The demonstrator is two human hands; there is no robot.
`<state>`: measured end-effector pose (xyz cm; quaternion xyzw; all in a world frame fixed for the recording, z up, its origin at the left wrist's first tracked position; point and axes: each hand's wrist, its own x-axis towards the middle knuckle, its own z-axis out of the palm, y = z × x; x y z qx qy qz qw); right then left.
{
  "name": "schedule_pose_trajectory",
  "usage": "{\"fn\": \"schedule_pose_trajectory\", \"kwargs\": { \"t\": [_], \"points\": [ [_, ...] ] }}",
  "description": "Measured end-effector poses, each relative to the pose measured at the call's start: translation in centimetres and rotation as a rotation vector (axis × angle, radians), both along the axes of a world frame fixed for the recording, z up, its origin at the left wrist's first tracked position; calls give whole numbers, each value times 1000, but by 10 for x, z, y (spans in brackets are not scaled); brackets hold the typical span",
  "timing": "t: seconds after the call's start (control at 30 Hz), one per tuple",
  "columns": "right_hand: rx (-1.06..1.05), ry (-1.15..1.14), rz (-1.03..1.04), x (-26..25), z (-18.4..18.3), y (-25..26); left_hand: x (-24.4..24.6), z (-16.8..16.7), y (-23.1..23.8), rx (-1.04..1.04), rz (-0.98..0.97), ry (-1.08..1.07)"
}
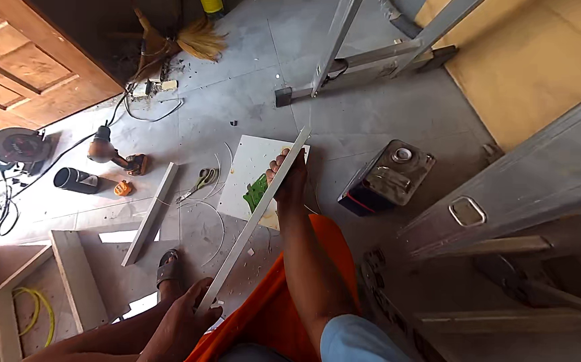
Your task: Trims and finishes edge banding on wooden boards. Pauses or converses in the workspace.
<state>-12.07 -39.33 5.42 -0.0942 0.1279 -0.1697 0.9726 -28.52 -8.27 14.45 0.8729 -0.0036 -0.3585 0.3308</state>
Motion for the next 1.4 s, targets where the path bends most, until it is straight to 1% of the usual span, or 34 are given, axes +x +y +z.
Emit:
{"fn": "schedule_pose_trajectory", "kwargs": {
  "t": [0.07, 0.13, 0.33, 0.47, 0.53, 0.6, 0.7, 0.77, 0.83, 0.9, 0.97, 1.03, 1.13, 1.23, 1.4],
  "points": [
    [13, -39, 18, 2, -1, 1, -4, -1, 0, -70, 6, -18],
    [20, -39, 17, 1, 0, 0, -8, -5, -1, -95, -9, -77],
    [34, -132, 25, -2, -2, -8, -14, -14, -9, -43, -75, -146],
    [-6, -152, 37, -3, -3, -9, -16, -14, -13, -39, -85, -130],
    [-7, -156, 54, -2, -2, -7, -15, -14, -14, -91, -52, -58],
    [-44, -88, 69, -1, 5, 0, -12, -15, -13, -199, -10, 23],
    [-199, 172, 94, -1, 28, 20, -9, -15, -9, -358, 21, 96],
    [-274, 257, 114, -7, 47, 32, -8, -13, -2, -466, 85, 179],
    [-377, 253, 120, -22, 67, 37, -6, -11, 10, -654, 111, 285],
    [-455, 222, 106, -35, 80, 38, -2, -8, 22, -840, 74, 406],
    [-498, 204, 69, -45, 90, 39, 3, -6, 31, -946, 23, 500],
    [-553, 219, 33, -53, 99, 38, 3, -5, 36, -979, 2, 530],
    [-608, 231, -17, -63, 107, 35, 3, 5, 33, -969, 34, 536],
    [-614, 234, -60, -71, 110, 34, 5, 5, 31, -1052, 3, 616],
    [-599, 260, -92, -80, 115, 32, 7, 8, 30, -1083, -30, 666]
  ]
}}
